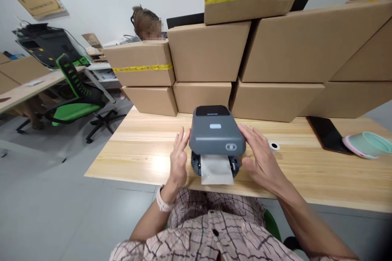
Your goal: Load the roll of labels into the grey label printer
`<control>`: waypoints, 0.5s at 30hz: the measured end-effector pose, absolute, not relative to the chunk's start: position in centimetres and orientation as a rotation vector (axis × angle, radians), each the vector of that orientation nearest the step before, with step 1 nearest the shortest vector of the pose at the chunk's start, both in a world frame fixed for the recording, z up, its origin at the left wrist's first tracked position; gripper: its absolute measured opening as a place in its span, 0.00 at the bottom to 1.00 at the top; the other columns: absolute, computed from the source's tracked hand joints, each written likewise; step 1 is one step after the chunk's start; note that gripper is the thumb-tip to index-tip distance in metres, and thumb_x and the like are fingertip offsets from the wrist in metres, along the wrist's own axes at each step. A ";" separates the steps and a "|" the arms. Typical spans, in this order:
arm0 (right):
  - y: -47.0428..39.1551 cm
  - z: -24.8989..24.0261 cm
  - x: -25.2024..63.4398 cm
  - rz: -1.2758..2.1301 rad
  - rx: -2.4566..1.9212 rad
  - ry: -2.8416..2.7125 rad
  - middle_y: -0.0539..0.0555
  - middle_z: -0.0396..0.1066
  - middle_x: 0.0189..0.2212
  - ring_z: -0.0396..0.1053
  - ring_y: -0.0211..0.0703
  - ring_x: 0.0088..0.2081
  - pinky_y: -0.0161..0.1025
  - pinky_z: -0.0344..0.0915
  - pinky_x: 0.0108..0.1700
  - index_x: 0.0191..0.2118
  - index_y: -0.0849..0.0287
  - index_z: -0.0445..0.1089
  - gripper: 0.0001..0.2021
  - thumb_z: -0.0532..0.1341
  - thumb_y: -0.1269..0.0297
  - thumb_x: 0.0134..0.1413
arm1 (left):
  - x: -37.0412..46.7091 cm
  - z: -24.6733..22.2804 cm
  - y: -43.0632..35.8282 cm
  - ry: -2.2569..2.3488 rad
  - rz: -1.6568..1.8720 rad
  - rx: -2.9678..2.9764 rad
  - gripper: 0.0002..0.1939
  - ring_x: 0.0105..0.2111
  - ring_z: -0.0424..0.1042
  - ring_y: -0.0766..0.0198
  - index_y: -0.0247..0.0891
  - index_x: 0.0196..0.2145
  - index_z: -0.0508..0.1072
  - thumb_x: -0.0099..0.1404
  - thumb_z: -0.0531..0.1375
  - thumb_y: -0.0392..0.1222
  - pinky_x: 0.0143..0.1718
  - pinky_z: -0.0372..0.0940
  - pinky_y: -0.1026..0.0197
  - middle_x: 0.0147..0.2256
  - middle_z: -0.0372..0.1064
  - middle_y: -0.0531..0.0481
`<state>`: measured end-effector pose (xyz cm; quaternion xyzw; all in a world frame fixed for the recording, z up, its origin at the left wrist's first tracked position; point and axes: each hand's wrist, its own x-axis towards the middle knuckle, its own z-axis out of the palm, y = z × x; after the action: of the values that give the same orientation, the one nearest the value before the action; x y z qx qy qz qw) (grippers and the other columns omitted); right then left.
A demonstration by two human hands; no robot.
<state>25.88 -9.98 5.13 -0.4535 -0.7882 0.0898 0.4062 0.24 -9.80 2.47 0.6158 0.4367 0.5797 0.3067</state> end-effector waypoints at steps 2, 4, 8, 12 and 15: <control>-7.8 6.9 25.3 0.187 -1.129 -1.960 0.60 0.57 0.71 0.55 0.62 0.71 0.67 0.48 0.72 0.75 0.48 0.45 0.41 0.42 0.31 0.64 | -0.1 3.4 -7.0 1.045 1.636 1.544 0.29 0.68 0.61 0.48 0.43 0.60 0.75 0.74 0.49 0.61 0.71 0.51 0.41 0.64 0.67 0.44; -5.0 8.5 24.6 0.201 -1.110 -1.890 0.61 0.56 0.71 0.56 0.61 0.70 0.66 0.52 0.71 0.74 0.48 0.45 0.39 0.43 0.33 0.66 | -0.4 3.8 -4.2 1.024 1.646 1.442 0.22 0.64 0.68 0.49 0.42 0.55 0.77 0.71 0.57 0.55 0.69 0.56 0.41 0.59 0.73 0.42; 1.7 10.8 23.5 0.248 -1.089 -1.752 0.60 0.55 0.71 0.57 0.59 0.70 0.63 0.58 0.68 0.73 0.47 0.44 0.36 0.44 0.35 0.68 | -0.7 2.8 -0.8 1.024 1.341 1.308 0.36 0.71 0.56 0.47 0.44 0.64 0.68 0.58 0.68 0.44 0.69 0.53 0.43 0.69 0.59 0.40; 8.1 11.9 23.4 0.208 -1.133 -1.719 0.60 0.52 0.72 0.53 0.61 0.71 0.65 0.56 0.68 0.71 0.49 0.46 0.36 0.44 0.34 0.68 | -0.5 1.1 -0.9 0.972 1.091 1.315 0.50 0.73 0.49 0.45 0.46 0.70 0.58 0.51 0.69 0.40 0.68 0.55 0.45 0.73 0.50 0.42; 9.8 12.2 23.5 0.168 -1.164 -1.757 0.62 0.53 0.71 0.56 0.62 0.70 0.67 0.56 0.67 0.72 0.51 0.44 0.36 0.44 0.35 0.68 | -0.2 0.7 -1.5 0.963 1.054 1.366 0.51 0.70 0.55 0.47 0.47 0.71 0.55 0.50 0.66 0.38 0.64 0.60 0.49 0.72 0.53 0.43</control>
<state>23.51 9.81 12.16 -0.4795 -0.7238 0.0691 0.4913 -0.24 -1.48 0.69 0.5773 0.4070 0.4455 0.5501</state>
